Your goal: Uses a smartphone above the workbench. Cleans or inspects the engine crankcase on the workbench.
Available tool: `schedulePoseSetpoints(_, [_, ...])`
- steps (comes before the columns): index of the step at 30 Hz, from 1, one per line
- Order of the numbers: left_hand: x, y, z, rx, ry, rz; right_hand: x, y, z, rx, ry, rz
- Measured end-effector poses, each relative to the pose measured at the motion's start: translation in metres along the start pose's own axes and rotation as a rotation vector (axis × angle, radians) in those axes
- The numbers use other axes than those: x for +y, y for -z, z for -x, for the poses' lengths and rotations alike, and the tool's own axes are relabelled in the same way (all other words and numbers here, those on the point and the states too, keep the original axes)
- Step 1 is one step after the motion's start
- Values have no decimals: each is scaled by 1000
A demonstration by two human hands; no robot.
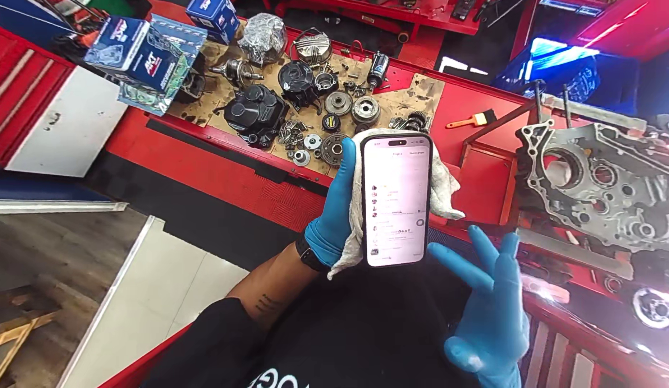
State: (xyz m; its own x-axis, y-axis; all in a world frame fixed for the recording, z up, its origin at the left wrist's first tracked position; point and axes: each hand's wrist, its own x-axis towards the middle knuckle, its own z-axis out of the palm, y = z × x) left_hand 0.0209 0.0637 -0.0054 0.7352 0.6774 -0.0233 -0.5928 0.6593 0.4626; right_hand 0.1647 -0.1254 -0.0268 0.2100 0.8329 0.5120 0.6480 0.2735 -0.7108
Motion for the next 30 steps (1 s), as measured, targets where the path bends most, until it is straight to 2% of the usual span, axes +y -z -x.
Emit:
schedulePoseSetpoints(15, [-2,0,-1,19,-7,-31,1,-5,18,-17,-20,-25])
schedulePoseSetpoints(20, [-3,0,0,2,-26,-53,-2,5,12,43,2,2])
schedulePoseSetpoints(30, [-8,-2,2,-5,0,-15,-5,5,-2,50,25,7])
